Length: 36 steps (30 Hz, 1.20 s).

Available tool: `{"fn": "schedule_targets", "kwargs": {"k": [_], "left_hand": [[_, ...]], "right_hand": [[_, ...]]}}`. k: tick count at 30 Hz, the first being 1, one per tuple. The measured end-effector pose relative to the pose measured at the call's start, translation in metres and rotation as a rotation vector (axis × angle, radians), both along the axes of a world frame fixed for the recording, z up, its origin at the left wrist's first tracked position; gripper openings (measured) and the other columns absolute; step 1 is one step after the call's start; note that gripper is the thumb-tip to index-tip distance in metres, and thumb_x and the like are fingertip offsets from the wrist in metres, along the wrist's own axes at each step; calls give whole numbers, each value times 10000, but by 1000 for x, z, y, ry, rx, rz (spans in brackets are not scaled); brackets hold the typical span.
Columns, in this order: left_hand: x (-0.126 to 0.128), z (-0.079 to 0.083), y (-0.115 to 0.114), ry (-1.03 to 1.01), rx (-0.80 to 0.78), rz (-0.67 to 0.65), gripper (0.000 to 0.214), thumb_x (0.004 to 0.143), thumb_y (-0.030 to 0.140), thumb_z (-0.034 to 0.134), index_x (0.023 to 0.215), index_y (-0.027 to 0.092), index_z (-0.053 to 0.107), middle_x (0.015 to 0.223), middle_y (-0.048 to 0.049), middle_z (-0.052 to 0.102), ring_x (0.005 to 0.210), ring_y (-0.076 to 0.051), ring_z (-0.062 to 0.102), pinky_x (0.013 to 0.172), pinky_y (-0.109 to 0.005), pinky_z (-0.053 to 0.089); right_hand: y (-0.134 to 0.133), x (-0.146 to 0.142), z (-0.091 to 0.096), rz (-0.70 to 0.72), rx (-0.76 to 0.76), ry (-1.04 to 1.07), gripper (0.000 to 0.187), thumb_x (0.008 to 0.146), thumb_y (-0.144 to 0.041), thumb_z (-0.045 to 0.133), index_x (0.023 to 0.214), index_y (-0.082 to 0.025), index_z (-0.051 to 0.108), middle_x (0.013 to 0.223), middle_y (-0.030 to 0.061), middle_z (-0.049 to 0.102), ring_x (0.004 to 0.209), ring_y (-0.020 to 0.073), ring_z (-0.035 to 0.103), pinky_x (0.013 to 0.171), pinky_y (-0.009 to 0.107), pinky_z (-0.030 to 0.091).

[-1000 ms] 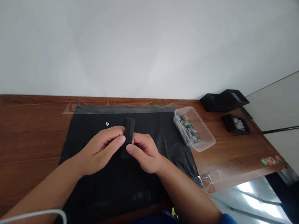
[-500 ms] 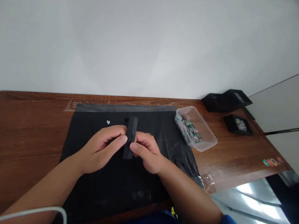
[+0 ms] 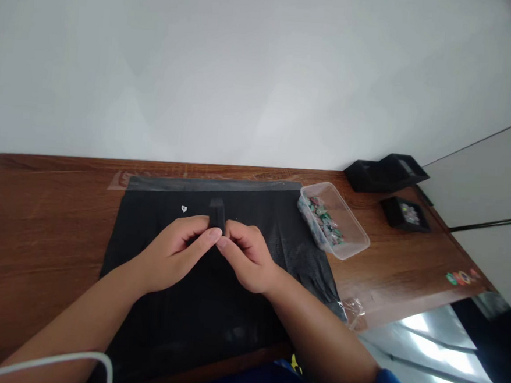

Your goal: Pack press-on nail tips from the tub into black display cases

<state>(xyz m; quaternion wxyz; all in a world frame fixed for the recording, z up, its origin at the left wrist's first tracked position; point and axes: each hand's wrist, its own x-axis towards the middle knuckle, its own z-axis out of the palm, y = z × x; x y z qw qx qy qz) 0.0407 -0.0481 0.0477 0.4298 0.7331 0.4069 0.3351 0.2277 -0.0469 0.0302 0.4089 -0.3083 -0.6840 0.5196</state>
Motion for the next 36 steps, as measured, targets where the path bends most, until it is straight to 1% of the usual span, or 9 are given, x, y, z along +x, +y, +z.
{"fn": "schedule_targets", "kwargs": {"k": [8,16,23,26,28,29,30,32,36], "left_hand": [[7,-6,-7,-184,65,-14,324,995,189,494,691,179,605,616,56,548,545,-82,444,525,-205,366],[9,-5,-7,-196,45,-47,341,971,170,498,632,174,529,572,63,469,514,-72,422,488,-194,338],[-2,-6,-4,-208,199,42,440,1000,175,499,581,193,368,535,60,331,483,-92,327,488,-262,286],[-10,-11,0,-184,360,202,249,872,369,762,824,223,566,737,22,524,677,-149,525,645,-293,447],[-9,-16,0,-69,413,228,848,601,600,921,1277,237,558,1210,-111,600,1128,-313,594,964,-456,498],[-7,-20,0,6,397,192,1171,502,660,937,1467,245,420,1434,-174,493,1331,-403,485,1099,-561,417],[-4,-23,-1,67,373,160,1344,477,676,937,1569,257,276,1548,-205,390,1428,-456,385,1155,-637,342],[1,-30,-2,136,296,126,1362,580,621,925,1626,292,118,1608,-211,328,1473,-477,335,1166,-700,304],[3,-35,-4,60,142,81,1168,682,467,910,1605,348,203,1568,-164,413,1381,-424,496,1118,-627,441]], "right_hand": [[-16,-10,-2,-19,-2,241,341,978,-283,537,682,-212,383,621,-66,387,545,76,327,538,231,323],[-21,-15,0,2,-58,349,369,947,-276,582,648,-214,374,579,-76,366,506,66,288,509,226,306],[-12,-5,2,-61,-388,400,430,916,-439,619,622,-214,401,551,-66,371,476,73,283,466,226,240],[-3,-1,5,-120,-437,526,399,877,-492,630,645,-216,458,520,-63,374,453,88,292,447,232,244],[2,0,7,-148,-445,605,365,872,-487,623,662,-214,501,501,-68,357,446,97,295,456,239,279],[3,-1,8,-152,-461,634,347,873,-479,620,674,-212,520,500,-69,356,445,99,299,464,242,303],[4,-1,8,-146,-486,649,328,872,-471,621,691,-210,540,505,-68,368,447,100,313,471,243,326],[4,-2,7,-108,-547,663,297,855,-462,632,725,-202,570,516,-61,420,443,99,345,460,236,344],[6,7,1,34,-637,589,277,753,-438,692,758,-170,623,523,-35,538,417,100,440,409,208,352]]}}
